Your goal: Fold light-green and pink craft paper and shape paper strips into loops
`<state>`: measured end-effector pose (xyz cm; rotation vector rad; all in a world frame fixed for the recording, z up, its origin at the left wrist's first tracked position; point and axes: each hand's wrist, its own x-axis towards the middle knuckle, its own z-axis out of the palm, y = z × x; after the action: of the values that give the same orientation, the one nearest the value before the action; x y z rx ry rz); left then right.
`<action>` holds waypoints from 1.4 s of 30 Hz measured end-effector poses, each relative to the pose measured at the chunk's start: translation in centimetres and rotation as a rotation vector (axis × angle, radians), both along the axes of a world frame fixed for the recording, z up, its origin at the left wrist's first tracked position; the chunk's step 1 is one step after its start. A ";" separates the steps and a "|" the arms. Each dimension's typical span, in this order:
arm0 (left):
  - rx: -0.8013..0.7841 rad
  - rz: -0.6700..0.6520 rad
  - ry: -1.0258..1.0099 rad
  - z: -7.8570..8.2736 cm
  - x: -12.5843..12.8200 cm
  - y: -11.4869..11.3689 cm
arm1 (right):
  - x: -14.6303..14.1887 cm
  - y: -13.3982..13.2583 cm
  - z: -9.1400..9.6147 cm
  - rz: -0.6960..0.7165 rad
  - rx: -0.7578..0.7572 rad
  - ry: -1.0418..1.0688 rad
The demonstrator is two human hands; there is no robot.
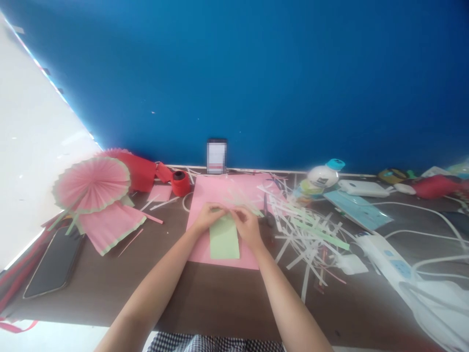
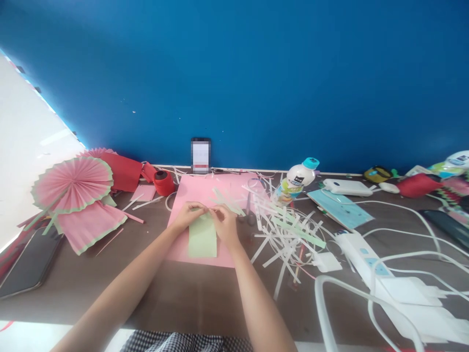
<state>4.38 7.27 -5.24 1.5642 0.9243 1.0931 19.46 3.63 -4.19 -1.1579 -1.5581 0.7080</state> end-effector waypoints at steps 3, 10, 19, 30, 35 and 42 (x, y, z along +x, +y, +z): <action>-0.018 0.016 -0.019 -0.1 0.0 0.1 | -0.2 0.0 -0.1 -0.007 0.006 0.011; -0.074 0.057 0.016 0.1 0.0 0.0 | -0.1 0.1 -0.4 -0.015 -0.111 0.126; -0.137 0.066 0.069 1.0 0.1 -0.6 | -0.2 0.3 -0.6 -0.015 -0.280 0.302; -0.090 0.093 0.084 0.7 0.3 -0.6 | -0.6 0.4 -0.9 -0.071 -0.313 0.333; -0.109 0.092 0.086 0.8 0.4 -0.7 | -0.9 0.6 -1.3 -0.125 -0.305 0.369; -0.111 0.092 0.090 0.8 0.5 -0.7 | -1.2 0.4 -1.5 -0.146 -0.286 0.411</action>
<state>4.83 6.58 -4.40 1.5020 1.1092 1.0240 18.22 4.01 -5.66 -1.2258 -1.0410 1.0216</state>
